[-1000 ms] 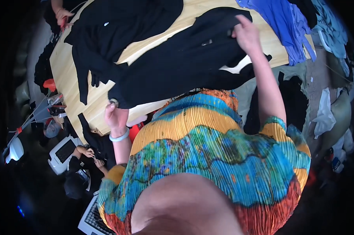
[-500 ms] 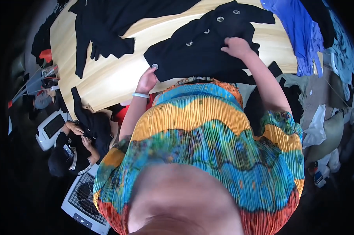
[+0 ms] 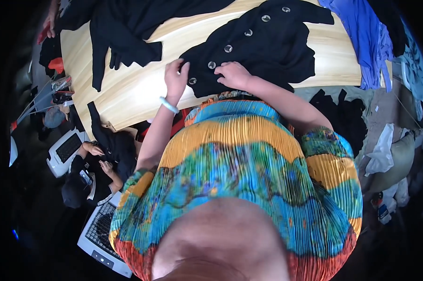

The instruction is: The recorder is inspecting and processing black garments by checking and handling metal grommets/rings attached to the fabric.

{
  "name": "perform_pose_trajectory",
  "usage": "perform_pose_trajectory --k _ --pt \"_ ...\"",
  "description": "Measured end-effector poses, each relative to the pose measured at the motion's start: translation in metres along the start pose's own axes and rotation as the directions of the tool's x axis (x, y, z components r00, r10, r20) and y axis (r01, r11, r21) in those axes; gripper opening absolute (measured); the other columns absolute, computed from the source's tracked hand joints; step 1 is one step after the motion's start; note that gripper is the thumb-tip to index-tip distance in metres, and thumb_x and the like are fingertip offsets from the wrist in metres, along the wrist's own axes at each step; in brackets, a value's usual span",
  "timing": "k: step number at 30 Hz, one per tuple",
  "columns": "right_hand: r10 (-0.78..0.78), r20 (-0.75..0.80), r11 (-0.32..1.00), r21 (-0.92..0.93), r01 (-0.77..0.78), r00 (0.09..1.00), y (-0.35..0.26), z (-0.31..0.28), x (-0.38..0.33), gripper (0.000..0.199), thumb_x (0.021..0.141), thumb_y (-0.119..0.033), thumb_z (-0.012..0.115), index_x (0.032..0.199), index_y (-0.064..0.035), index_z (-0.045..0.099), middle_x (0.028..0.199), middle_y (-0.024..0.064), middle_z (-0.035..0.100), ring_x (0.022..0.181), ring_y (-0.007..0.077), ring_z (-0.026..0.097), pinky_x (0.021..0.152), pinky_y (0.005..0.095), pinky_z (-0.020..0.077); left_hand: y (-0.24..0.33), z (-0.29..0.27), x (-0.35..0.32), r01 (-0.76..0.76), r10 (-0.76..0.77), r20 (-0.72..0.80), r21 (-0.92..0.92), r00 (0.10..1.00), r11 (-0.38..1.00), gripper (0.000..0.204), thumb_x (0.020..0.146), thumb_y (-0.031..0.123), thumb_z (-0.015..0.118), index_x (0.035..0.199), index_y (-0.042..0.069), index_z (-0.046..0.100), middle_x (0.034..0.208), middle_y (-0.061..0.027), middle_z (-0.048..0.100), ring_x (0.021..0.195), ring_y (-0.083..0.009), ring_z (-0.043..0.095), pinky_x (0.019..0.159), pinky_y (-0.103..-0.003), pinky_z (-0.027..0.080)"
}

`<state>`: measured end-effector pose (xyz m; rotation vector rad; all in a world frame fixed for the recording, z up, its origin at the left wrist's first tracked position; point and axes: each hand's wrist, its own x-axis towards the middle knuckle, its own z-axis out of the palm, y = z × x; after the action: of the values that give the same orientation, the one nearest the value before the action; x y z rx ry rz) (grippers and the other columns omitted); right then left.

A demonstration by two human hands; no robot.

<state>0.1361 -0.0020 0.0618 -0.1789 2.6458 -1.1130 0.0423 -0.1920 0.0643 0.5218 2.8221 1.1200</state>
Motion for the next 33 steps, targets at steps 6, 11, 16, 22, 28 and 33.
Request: perform_pose_trajectory --k 6,11,16,22,28,33 --pt "0.065 0.018 0.994 -0.091 -0.063 0.998 -0.006 0.008 0.005 0.017 0.075 -0.016 0.055 0.085 -0.0035 0.058 0.078 0.0140 0.056 0.083 0.0303 0.055 0.077 0.0388 0.0432 0.029 0.037 0.030 -0.281 0.037 0.547 0.371 0.836 0.885 0.035 0.069 0.033 0.064 0.083 0.001 0.060 0.085 -0.0185 0.054 0.086 -0.0346 0.052 0.076 -0.039 0.043" --pt "0.114 -0.083 0.993 -0.021 -0.116 0.990 -0.011 0.009 0.002 0.017 0.072 -0.008 0.049 0.084 -0.0009 0.058 0.082 0.0189 0.057 0.082 0.0328 0.056 0.077 0.0410 0.0443 0.004 0.048 0.034 -0.222 0.092 0.508 0.201 0.857 0.954 0.030 0.073 0.026 0.060 0.086 -0.001 0.056 0.080 -0.0192 0.054 0.082 -0.0343 0.053 0.074 -0.039 0.043" --pt "0.138 -0.186 0.990 0.065 -0.128 0.973 -0.005 0.010 0.005 0.020 0.070 -0.004 0.046 0.086 -0.0004 0.057 0.085 0.0200 0.057 0.083 0.0341 0.056 0.077 0.0416 0.0448 0.002 0.044 0.041 0.227 -0.181 0.666 0.018 0.724 0.974 0.035 0.079 0.027 0.053 0.097 -0.002 0.052 0.089 -0.0241 0.055 0.090 -0.0363 0.052 0.079 -0.039 0.042" --pt "0.206 -0.151 0.978 0.043 -0.202 0.967 -0.009 0.009 0.008 0.015 0.071 -0.007 0.052 0.086 -0.0033 0.053 0.080 0.0158 0.059 0.078 0.0329 0.057 0.071 0.0417 0.0454 0.006 0.045 0.036 -0.033 -0.079 0.760 0.130 0.645 0.991 0.046 0.069 0.034 0.064 0.086 -0.007 0.054 0.084 -0.0213 0.056 0.080 -0.0298 0.054 0.073 -0.035 0.042" --pt "0.218 -0.139 0.975 0.068 -0.211 0.966 -0.011 0.006 0.007 0.015 0.072 -0.009 0.055 0.086 -0.0036 0.052 0.080 0.0152 0.060 0.077 0.0321 0.058 0.071 0.0408 0.0456 0.004 0.045 0.034 0.170 -0.125 0.771 0.022 0.624 0.985 0.046 0.070 0.028 0.061 0.097 -0.009 0.055 0.096 -0.0246 0.057 0.093 -0.0337 0.054 0.079 -0.034 0.042" --pt "0.144 -0.244 0.984 0.138 -0.112 0.959 -0.009 0.005 0.011 0.017 0.071 -0.008 0.055 0.087 -0.0040 0.050 0.079 0.0159 0.060 0.078 0.0323 0.058 0.072 0.0421 0.0457 0.001 0.048 0.033 0.407 -0.134 0.725 -0.215 0.675 0.888 0.029 0.072 0.014 0.060 0.093 -0.006 0.054 0.085 -0.0110 0.058 0.080 -0.0162 0.055 0.070 -0.027 0.043"
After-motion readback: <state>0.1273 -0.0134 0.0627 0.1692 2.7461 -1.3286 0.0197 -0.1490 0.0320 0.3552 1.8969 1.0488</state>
